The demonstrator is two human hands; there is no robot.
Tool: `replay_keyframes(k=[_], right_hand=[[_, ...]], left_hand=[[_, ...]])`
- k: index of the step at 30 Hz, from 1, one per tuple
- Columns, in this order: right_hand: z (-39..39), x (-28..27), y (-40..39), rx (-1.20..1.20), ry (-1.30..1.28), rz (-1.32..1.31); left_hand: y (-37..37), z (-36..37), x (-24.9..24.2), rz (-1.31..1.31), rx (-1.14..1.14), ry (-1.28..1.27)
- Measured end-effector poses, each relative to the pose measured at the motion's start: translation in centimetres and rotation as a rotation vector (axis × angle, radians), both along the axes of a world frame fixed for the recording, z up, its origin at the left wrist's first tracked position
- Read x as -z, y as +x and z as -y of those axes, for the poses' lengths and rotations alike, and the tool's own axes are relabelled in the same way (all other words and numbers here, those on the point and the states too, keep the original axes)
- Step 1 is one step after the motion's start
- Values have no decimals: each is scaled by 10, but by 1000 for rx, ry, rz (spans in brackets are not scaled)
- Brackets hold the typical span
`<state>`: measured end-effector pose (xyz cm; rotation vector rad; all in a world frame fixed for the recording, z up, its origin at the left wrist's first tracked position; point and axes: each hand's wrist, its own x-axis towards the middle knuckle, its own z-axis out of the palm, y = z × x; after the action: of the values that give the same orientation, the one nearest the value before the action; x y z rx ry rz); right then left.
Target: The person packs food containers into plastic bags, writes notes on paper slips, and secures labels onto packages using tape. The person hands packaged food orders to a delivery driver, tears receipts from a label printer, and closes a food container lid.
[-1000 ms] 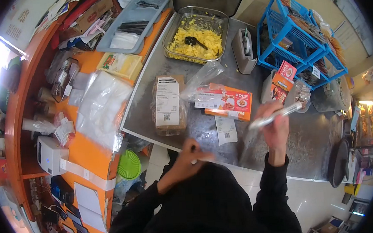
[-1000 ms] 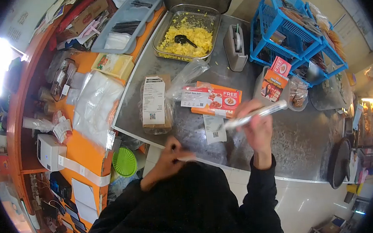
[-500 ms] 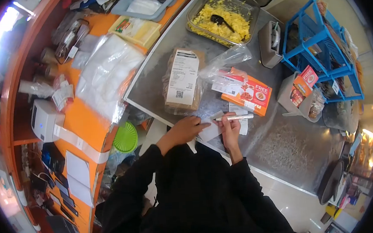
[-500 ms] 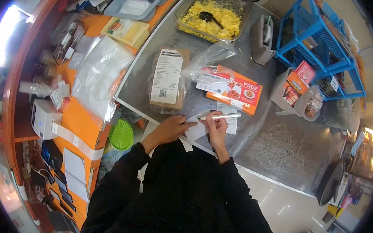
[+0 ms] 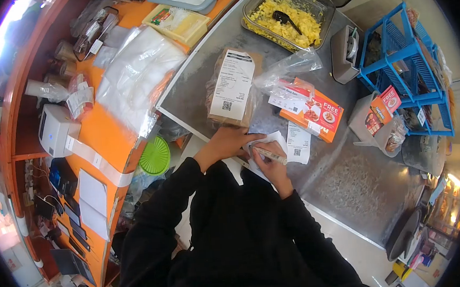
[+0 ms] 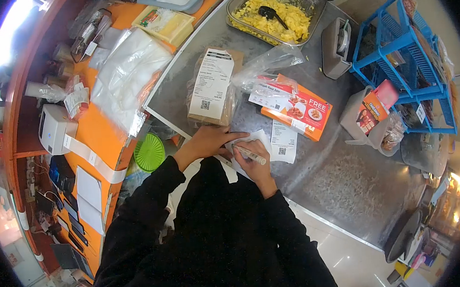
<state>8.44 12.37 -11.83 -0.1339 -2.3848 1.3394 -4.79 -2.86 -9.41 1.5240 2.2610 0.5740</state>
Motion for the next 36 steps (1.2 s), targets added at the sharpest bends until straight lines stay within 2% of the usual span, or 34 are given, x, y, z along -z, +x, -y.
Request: replay_keyframes(k=[4,7,10,16,19,22,25,31,34,36], right_hand=[[-1,9,3,-20,-47,-19],[2,3,3,22,-100,71],[2,3,0,52,-46,5],[3,5,5,30,-142,42],[4,3,5,38,-151,50],[4,10,8,114,-262,60],[-3,5,4,130,-126,20],[-6,8,2,79,-52,33],[-5,10,2,109,-106,-15],[-5,9,5,92,-131,25]], left_hand=[[2,-1,0,-23,0,-20],[1,0,3,-85,20,-4],[1,-1,-3,-83,24,1],[2,-2,-4,10,5,-59],[3,-2,-2,-36,-8,-42],[4,-2,-1,-21,-8,-39],[3,-2,-2,-8,-7,-59],[3,-3,-3,35,-2,-81],[3,-2,-2,11,4,-39],[2,-4,-11,33,1,-115]])
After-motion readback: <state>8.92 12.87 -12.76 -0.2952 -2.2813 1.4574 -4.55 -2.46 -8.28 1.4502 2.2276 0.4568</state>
